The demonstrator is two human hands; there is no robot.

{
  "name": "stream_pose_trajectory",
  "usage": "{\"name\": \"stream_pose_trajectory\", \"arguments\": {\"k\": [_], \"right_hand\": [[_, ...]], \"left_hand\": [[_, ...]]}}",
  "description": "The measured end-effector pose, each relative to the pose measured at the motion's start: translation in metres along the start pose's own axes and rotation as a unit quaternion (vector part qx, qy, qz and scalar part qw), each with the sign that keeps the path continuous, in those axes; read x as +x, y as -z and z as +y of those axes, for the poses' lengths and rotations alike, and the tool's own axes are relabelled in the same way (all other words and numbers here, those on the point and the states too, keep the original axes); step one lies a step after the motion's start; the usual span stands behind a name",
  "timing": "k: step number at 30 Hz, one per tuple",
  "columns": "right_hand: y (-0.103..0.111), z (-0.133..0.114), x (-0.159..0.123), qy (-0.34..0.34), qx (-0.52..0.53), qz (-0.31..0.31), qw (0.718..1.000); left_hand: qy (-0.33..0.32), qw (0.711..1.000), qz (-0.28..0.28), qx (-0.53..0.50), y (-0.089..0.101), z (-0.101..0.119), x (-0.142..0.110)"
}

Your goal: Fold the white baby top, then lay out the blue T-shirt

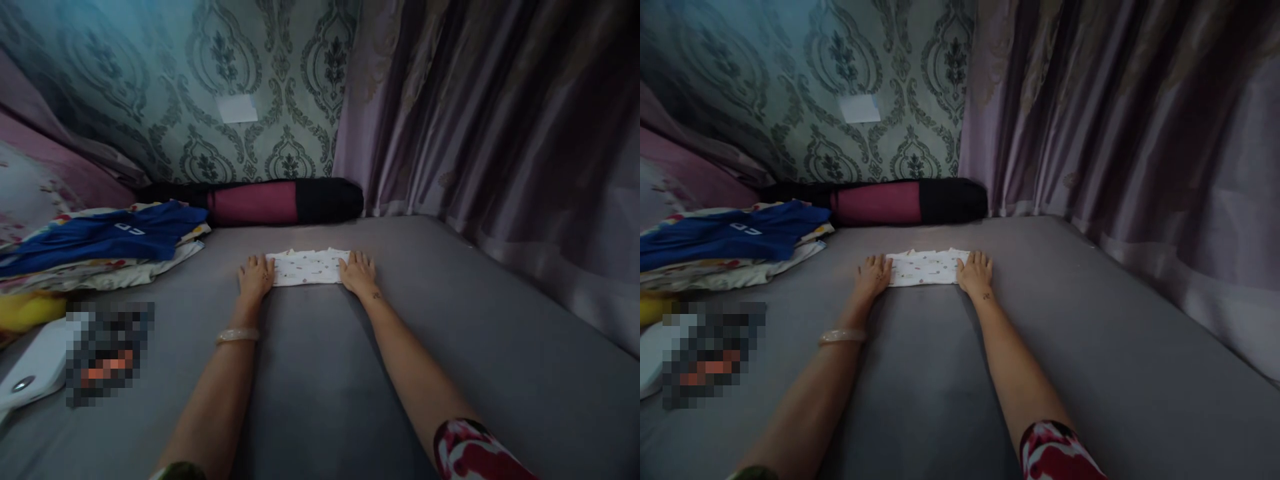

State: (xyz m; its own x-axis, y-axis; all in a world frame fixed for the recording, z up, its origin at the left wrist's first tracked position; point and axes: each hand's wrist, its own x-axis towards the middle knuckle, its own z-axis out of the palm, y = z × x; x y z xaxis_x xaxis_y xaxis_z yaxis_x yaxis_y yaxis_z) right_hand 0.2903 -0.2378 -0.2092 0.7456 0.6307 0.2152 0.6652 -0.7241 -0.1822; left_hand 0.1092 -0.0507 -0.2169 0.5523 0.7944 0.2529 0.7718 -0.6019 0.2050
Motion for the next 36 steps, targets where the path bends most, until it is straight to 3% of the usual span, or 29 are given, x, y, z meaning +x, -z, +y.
{"name": "stream_pose_trajectory", "arguments": {"k": [3, 7, 10, 17, 22, 27, 32, 36], "right_hand": [[-0.002, -0.01, -0.001, 0.059, 0.007, 0.016, 0.998], [-0.013, -0.014, 0.001, 0.071, 0.012, -0.022, 0.997], [-0.018, -0.013, 0.001, 0.062, 0.013, -0.034, 0.997], [-0.016, -0.013, -0.001, 0.061, 0.02, -0.031, 0.997], [-0.009, -0.019, -0.002, 0.057, 0.015, -0.011, 0.998], [-0.004, -0.032, -0.004, 0.101, 0.019, 0.013, 0.995], [-0.015, -0.036, -0.007, 0.105, 0.035, -0.042, 0.993], [-0.02, -0.034, -0.007, 0.104, 0.039, -0.046, 0.993]], "left_hand": [[-0.047, 0.998, 0.051, 0.009, 0.0, 0.019, -0.004], [-0.1, 0.994, -0.022, 0.026, -0.007, 0.034, -0.009], [-0.097, 0.992, -0.071, 0.03, -0.013, 0.032, -0.009], [-0.095, 0.992, -0.073, 0.031, -0.015, 0.029, -0.008], [-0.096, 0.993, -0.057, 0.044, -0.007, 0.035, -0.01], [-0.123, 0.991, -0.011, 0.052, -0.001, 0.046, -0.011], [-0.141, 0.986, -0.08, 0.048, -0.011, 0.048, -0.012], [-0.131, 0.986, -0.093, 0.031, -0.013, 0.047, -0.012]]}}
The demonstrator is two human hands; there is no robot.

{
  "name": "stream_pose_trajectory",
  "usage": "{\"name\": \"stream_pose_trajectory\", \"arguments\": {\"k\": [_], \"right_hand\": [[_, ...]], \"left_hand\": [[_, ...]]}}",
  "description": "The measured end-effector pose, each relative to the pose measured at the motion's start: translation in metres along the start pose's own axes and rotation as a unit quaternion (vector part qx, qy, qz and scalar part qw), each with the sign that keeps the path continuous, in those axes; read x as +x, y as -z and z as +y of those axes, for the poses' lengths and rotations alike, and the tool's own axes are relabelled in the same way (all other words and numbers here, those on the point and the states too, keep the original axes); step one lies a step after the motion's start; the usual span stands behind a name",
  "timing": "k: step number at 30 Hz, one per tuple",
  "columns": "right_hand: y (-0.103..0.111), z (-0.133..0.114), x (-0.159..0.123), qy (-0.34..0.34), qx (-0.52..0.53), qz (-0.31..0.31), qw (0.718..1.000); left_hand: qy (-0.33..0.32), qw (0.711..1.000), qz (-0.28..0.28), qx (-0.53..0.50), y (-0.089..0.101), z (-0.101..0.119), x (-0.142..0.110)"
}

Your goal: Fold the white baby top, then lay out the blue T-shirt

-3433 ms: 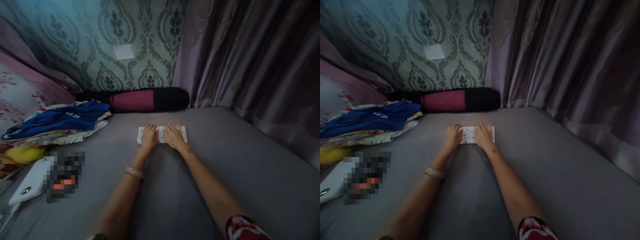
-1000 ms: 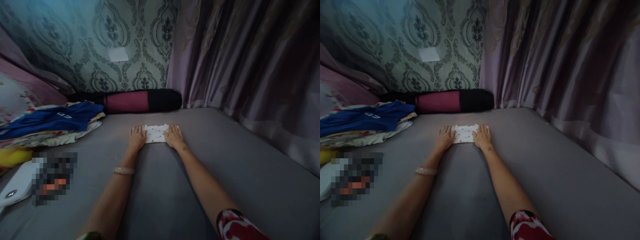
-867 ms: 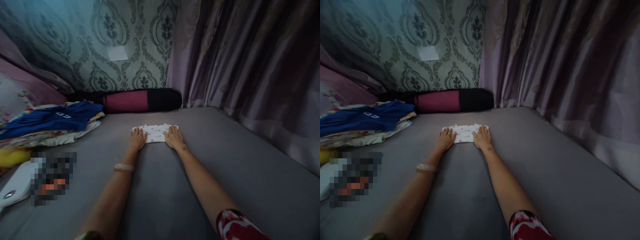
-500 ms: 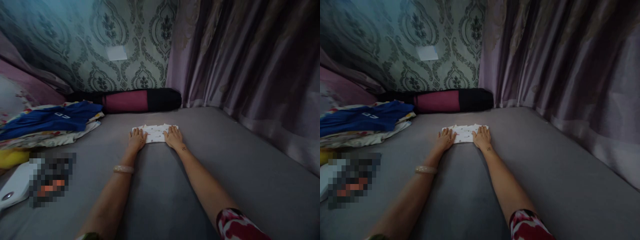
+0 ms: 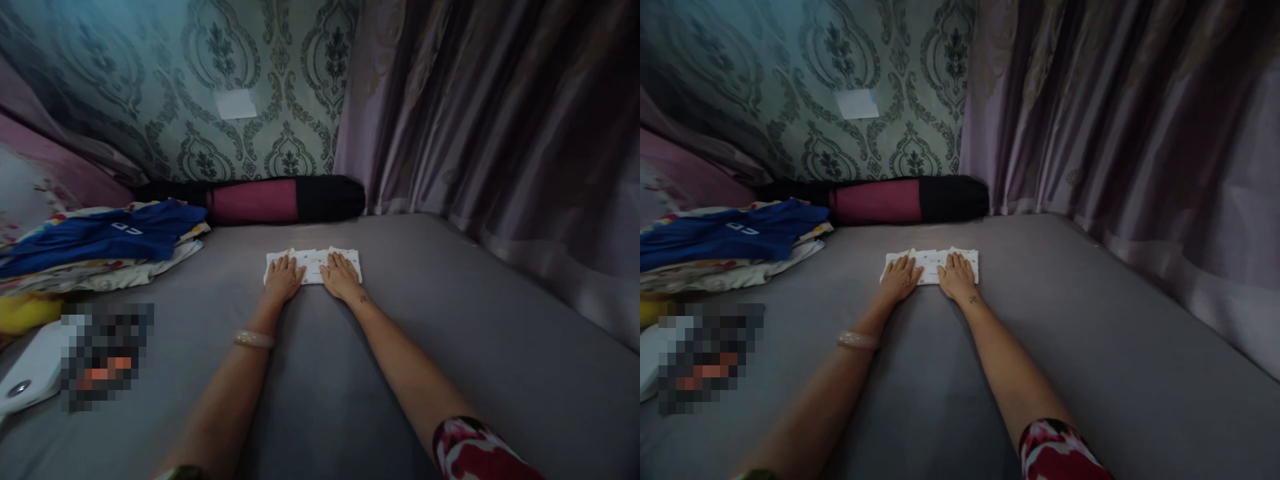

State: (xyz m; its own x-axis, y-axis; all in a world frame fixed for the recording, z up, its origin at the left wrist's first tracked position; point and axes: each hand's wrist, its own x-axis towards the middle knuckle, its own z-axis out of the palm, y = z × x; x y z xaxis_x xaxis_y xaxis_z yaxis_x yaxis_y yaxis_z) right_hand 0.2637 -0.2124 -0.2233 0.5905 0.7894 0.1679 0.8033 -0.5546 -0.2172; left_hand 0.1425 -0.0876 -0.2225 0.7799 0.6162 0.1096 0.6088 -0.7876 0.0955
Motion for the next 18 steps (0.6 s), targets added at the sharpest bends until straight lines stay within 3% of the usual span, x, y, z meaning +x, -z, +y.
{"name": "stream_pose_trajectory", "arguments": {"k": [5, 13, 18], "right_hand": [[0.003, 0.0, 0.001, -0.003, 0.0, -0.007, 1.0], [0.01, -0.018, 0.0, 0.045, 0.01, 0.03, 0.998], [0.004, -0.02, 0.0, 0.06, 0.012, 0.008, 0.998]], "left_hand": [[0.002, 1.0, 0.006, -0.01, 0.003, 0.001, -0.001], [-0.041, 0.996, 0.079, -0.009, 0.007, 0.016, -0.001], [-0.054, 0.998, 0.035, -0.021, 0.0, 0.021, -0.001]]}}
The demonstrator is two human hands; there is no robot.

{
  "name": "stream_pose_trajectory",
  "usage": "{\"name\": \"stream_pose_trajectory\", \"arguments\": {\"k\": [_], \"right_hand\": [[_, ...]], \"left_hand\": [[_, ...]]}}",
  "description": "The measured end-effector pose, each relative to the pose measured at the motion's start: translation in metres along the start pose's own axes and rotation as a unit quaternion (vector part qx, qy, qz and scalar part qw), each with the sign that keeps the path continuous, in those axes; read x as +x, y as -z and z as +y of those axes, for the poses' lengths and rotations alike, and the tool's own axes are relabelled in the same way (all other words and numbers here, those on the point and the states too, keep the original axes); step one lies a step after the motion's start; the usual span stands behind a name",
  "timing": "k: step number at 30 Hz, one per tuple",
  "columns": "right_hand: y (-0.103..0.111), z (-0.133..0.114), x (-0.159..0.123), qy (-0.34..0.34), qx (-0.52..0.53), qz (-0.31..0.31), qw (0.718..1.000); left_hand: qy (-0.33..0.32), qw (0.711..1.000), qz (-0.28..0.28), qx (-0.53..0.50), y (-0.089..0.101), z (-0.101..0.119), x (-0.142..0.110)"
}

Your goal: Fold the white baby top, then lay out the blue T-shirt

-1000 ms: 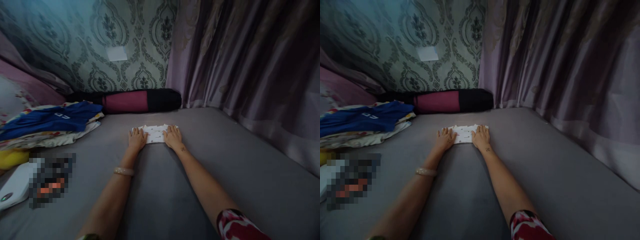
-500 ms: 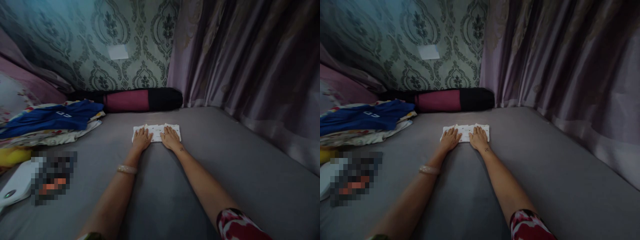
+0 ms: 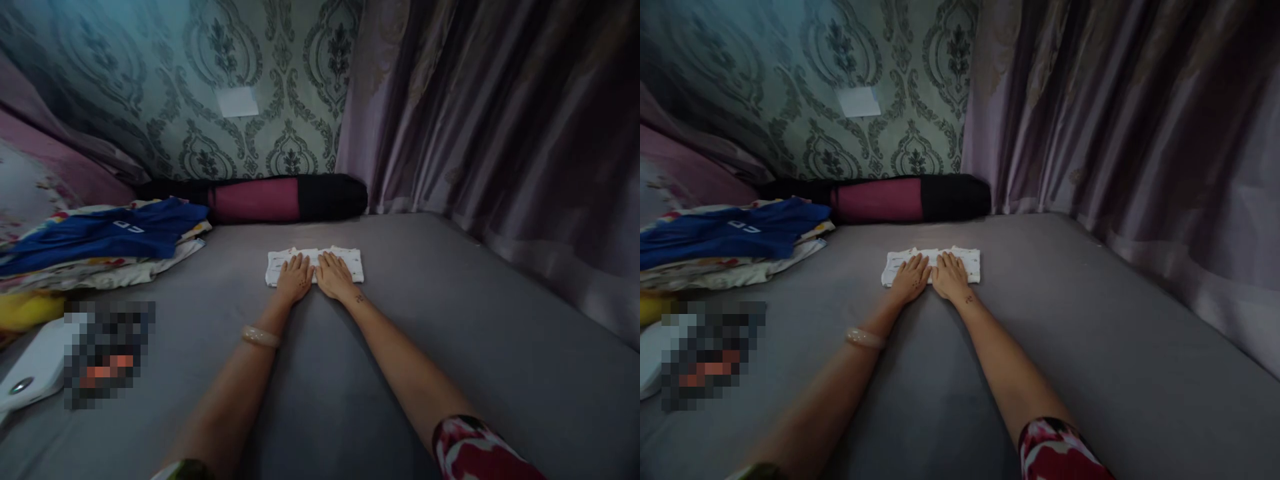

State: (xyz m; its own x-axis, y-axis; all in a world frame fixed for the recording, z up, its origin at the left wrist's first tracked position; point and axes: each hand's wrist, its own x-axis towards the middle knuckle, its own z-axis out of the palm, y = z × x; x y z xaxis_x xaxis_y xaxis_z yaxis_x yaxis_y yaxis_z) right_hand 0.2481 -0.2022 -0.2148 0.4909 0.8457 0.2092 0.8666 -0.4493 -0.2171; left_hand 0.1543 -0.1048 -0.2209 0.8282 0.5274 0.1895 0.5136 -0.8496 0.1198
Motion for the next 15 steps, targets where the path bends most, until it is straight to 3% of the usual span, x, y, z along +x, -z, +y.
{"name": "stream_pose_trajectory", "arguments": {"k": [8, 15], "right_hand": [[-0.005, 0.005, -0.001, 0.003, -0.008, -0.006, 1.0], [0.009, -0.013, 0.013, -0.027, -0.008, -0.043, 0.999]], "left_hand": [[0.002, 0.999, -0.002, -0.035, 0.0, -0.002, 0.0], [-0.013, 0.991, 0.09, -0.103, 0.012, -0.024, -0.002]]}}
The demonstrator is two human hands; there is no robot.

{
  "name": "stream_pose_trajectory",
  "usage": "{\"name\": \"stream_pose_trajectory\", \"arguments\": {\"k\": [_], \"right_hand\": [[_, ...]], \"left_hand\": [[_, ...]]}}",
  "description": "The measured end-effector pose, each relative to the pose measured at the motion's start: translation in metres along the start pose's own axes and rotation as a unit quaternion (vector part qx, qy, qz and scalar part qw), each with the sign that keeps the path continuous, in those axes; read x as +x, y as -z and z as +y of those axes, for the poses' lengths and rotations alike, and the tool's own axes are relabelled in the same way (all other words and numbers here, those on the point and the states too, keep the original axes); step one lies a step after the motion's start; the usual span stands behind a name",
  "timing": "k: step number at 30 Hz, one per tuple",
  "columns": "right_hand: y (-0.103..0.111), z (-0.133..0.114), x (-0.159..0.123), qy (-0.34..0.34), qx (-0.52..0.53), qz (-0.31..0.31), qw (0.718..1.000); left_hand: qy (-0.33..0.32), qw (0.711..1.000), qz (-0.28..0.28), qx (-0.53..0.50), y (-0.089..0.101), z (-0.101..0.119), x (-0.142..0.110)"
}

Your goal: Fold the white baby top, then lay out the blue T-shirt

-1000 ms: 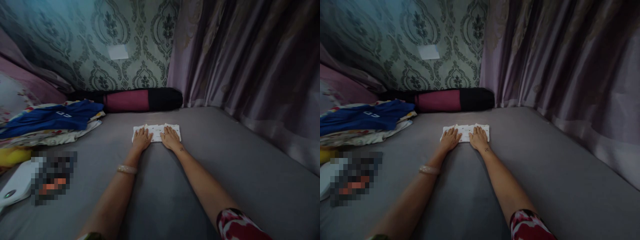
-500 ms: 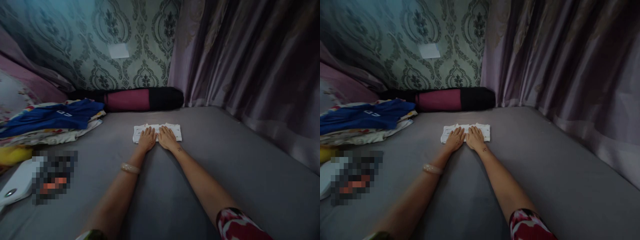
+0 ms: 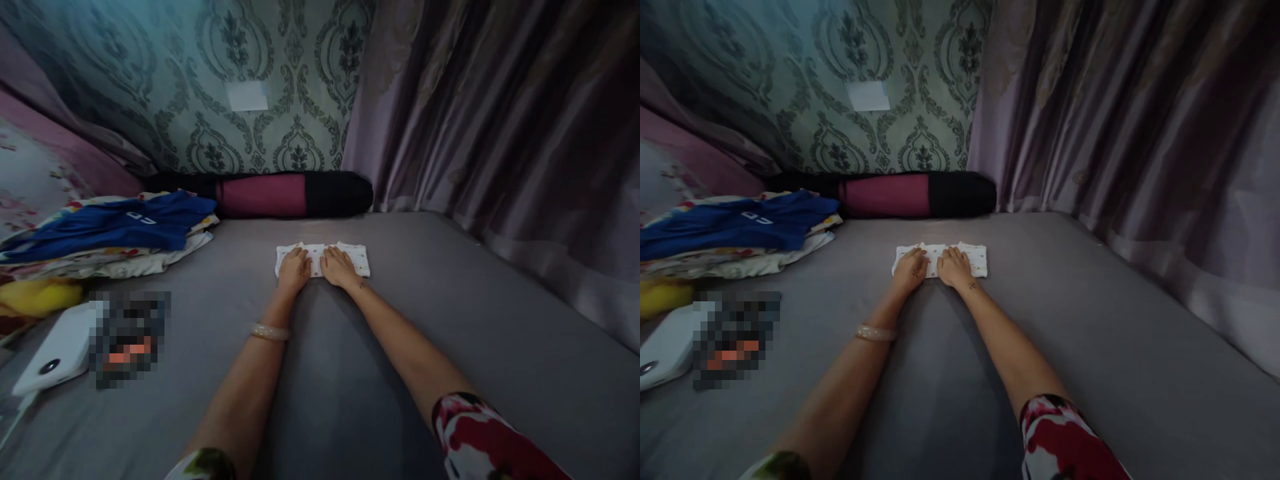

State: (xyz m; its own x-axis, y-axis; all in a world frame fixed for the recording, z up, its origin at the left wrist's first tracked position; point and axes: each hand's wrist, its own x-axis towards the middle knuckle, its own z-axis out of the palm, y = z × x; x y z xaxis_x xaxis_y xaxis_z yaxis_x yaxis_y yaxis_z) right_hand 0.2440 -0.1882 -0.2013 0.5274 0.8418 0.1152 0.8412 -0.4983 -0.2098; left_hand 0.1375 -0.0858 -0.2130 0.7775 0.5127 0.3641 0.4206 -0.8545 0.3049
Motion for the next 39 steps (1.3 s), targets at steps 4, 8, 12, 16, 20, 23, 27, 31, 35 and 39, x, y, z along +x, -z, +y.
{"name": "stream_pose_trajectory", "arguments": {"k": [4, 8, 12, 16, 20, 23, 27, 31, 35, 39], "right_hand": [[-0.003, -0.022, 0.009, 0.013, 0.006, 0.02, 1.0], [-0.021, -0.03, 0.009, 0.003, -0.005, 0.047, 0.999], [-0.031, -0.028, 0.007, 0.003, -0.012, 0.059, 0.998], [-0.024, -0.028, 0.011, -0.005, -0.006, 0.028, 1.0], [-0.015, -0.038, 0.018, -0.007, -0.006, 0.013, 1.0], [-0.017, -0.047, 0.022, 0.003, -0.002, 0.03, 1.0], [-0.028, -0.052, 0.022, 0.004, 0.0, 0.047, 0.999], [-0.036, -0.051, 0.021, -0.002, -0.005, 0.057, 0.998], [-0.033, -0.051, 0.024, -0.003, -0.001, 0.04, 0.999], [-0.027, -0.058, 0.029, -0.007, 0.0, 0.036, 0.999]], "left_hand": [[0.066, 0.996, 0.054, -0.003, 0.011, -0.016, -0.006], [0.162, 0.986, 0.039, 0.012, 0.015, -0.027, -0.011], [0.208, 0.978, 0.018, -0.005, 0.013, -0.033, -0.009], [0.223, 0.973, 0.014, -0.053, 0.011, -0.038, -0.004], [0.236, 0.967, 0.016, -0.096, 0.011, -0.04, -0.002], [0.237, 0.965, 0.022, -0.107, 0.012, -0.041, -0.002], [0.243, 0.961, 0.022, -0.129, 0.015, -0.043, -0.002], [0.26, 0.953, 0.027, -0.15, 0.017, -0.045, -0.002], [0.263, 0.952, 0.027, -0.153, 0.017, -0.047, -0.002], [0.264, 0.949, 0.034, -0.17, 0.016, -0.049, 0.0]]}}
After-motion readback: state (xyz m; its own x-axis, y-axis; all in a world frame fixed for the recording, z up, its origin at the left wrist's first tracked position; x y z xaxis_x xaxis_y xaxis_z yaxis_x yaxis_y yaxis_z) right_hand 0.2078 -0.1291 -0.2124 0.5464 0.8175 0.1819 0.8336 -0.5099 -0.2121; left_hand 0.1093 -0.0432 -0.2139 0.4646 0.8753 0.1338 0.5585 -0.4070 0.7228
